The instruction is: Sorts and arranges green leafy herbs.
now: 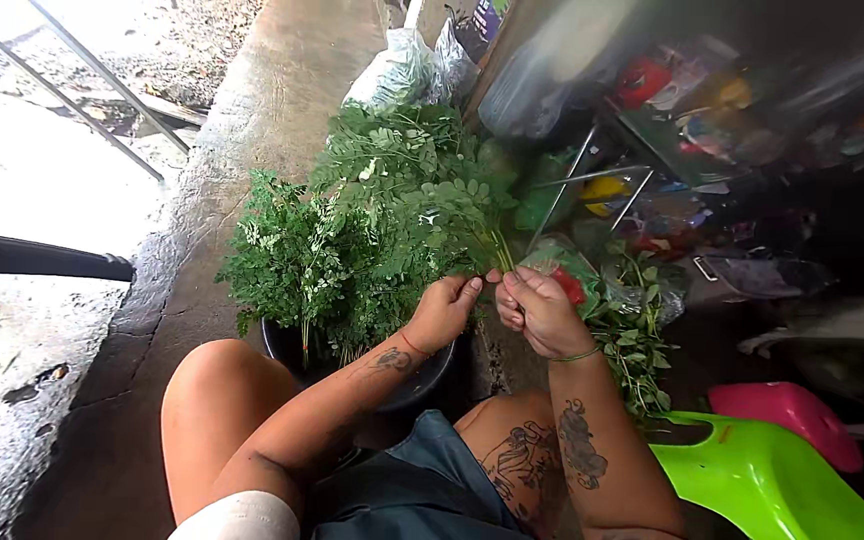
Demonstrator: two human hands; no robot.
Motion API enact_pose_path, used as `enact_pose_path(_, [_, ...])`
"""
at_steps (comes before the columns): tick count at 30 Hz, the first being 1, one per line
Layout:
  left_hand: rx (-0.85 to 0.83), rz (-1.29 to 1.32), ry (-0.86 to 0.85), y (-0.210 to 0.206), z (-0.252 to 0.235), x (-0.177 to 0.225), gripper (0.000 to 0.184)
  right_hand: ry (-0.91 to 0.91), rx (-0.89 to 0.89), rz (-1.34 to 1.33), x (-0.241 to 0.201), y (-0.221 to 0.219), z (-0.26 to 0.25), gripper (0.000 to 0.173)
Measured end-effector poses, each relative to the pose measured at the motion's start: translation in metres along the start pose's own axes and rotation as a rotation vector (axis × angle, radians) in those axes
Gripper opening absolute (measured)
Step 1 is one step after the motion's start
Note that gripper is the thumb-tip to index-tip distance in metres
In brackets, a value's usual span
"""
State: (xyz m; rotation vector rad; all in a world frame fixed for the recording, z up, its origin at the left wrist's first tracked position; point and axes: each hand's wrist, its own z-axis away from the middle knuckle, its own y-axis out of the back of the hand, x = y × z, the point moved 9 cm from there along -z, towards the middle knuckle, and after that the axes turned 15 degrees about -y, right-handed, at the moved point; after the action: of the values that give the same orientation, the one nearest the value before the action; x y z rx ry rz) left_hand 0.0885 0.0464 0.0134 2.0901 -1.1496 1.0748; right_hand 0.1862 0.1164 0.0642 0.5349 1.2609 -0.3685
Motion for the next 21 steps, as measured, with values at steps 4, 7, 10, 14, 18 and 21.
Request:
enact_pose_path(4, [0.121, 0.201, 0.096, 0.007, 0.006, -0.002, 0.026, 0.13, 0.062, 0.031, 0.014, -0.013, -0.003, 0.021])
enact_pose_path(7, [0.186, 0.324, 0.127, 0.011, 0.005, -0.007, 0.02, 0.224, 0.119, 0.009, 0.025, -0.019, -0.014, 0.02])
enact_pose_path(10, [0.274, 0.411, 0.2, 0.015, 0.004, -0.025, 0.017, 0.265, 0.186, 0.02, 0.042, -0.028, -0.029, 0.023])
enact_pose_path(14, [0.329, 0.479, 0.443, 0.015, 0.012, -0.075, 0.017, -0.049, 0.143, -0.146, 0.088, -0.036, -0.061, 0.031])
enact_pose_path(18, [0.361, 0.385, 0.73, 0.018, 0.043, -0.148, 0.022, -0.517, 0.051, -0.413, 0.169, -0.046, -0.088, 0.033])
enact_pose_path(21, [0.376, 0.312, 0.879, 0.026, 0.081, -0.203, 0.028, -0.757, 0.044, -0.402, 0.223, -0.051, -0.093, 0.033])
